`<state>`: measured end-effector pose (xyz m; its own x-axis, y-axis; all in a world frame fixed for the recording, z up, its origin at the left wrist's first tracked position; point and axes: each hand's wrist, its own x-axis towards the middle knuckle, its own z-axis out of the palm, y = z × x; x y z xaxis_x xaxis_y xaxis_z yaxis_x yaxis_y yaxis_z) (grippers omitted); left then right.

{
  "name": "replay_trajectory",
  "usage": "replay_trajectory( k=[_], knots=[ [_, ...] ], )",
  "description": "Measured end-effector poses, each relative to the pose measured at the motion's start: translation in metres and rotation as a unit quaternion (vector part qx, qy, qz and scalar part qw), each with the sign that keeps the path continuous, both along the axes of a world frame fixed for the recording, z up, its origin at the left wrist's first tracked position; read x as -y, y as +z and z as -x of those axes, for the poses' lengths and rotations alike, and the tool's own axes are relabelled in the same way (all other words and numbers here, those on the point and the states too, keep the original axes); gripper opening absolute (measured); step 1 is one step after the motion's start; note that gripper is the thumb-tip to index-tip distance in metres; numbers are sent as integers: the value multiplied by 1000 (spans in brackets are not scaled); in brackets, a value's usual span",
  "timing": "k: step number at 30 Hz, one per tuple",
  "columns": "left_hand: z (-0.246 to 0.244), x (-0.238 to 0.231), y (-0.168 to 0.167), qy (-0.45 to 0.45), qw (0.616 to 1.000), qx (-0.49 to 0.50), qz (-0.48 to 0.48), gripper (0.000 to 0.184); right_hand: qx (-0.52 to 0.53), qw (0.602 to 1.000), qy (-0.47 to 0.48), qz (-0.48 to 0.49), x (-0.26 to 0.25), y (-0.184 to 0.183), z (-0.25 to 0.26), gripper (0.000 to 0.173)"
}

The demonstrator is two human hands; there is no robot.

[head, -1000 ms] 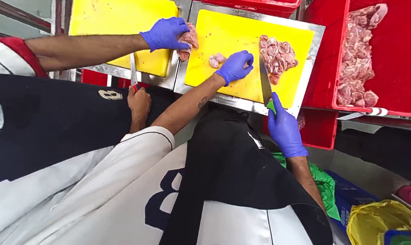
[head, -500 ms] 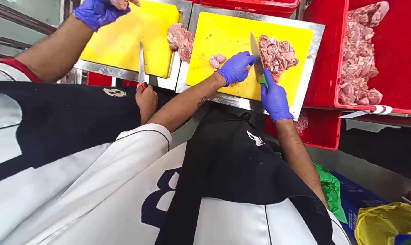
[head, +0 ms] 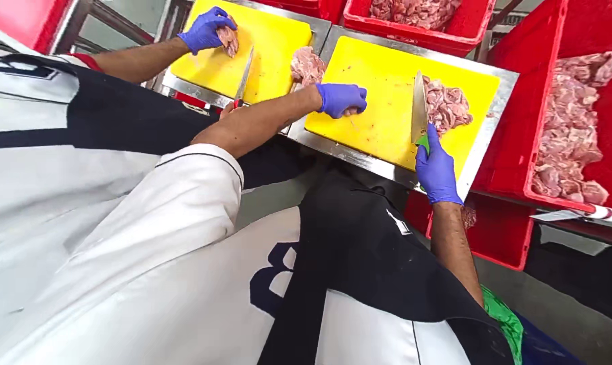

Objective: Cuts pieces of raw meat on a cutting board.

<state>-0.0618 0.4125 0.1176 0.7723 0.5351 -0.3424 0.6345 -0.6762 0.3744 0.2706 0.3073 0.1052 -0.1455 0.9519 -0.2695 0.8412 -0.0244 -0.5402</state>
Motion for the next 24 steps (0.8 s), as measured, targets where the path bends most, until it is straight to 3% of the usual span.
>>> replay_trajectory(
  k=[2, 5, 8, 10, 12, 14, 17, 18, 21, 24],
  knots=[
    [0, 13, -2, -21, 999, -22, -7, 30, 1, 1000, -5, -2, 2, -3, 1, 58],
    [-5, 2, 16, -12, 995, -6, 95, 24, 1, 1000, -9, -7, 3, -3, 2, 58],
    [-16, -39, 51, 127, 965, 159, 168, 32, 4, 1000, -8, -6, 2, 0, 4, 57],
    [-24, -85, 58, 302, 897, 307, 104, 49, 3, 1000, -8, -9, 2, -2, 4, 57],
    [-33, -132, 56, 494, 782, 380, 1, 61, 3, 1000, -8, -3, 2, -1, 3, 57],
    [-44, -151, 43, 587, 688, 426, -23, 52, 3, 1000, -10, 2, 0, 3, 2, 57],
    [-78, -103, 16, 573, 664, 456, 153, 40, -71, 997, -40, -13, 3, 9, 1, 55],
    [-91, -79, 9, 552, 640, 474, 249, 43, -123, 991, -56, -18, 3, 12, 2, 55],
    [-127, -18, -10, 436, 518, 554, 484, 48, -301, 949, -90, 26, 7, 31, 8, 58],
    [-148, 13, 1, 357, 470, 615, 523, 44, -383, 918, -91, 53, 4, 46, 2, 60]
  ],
)
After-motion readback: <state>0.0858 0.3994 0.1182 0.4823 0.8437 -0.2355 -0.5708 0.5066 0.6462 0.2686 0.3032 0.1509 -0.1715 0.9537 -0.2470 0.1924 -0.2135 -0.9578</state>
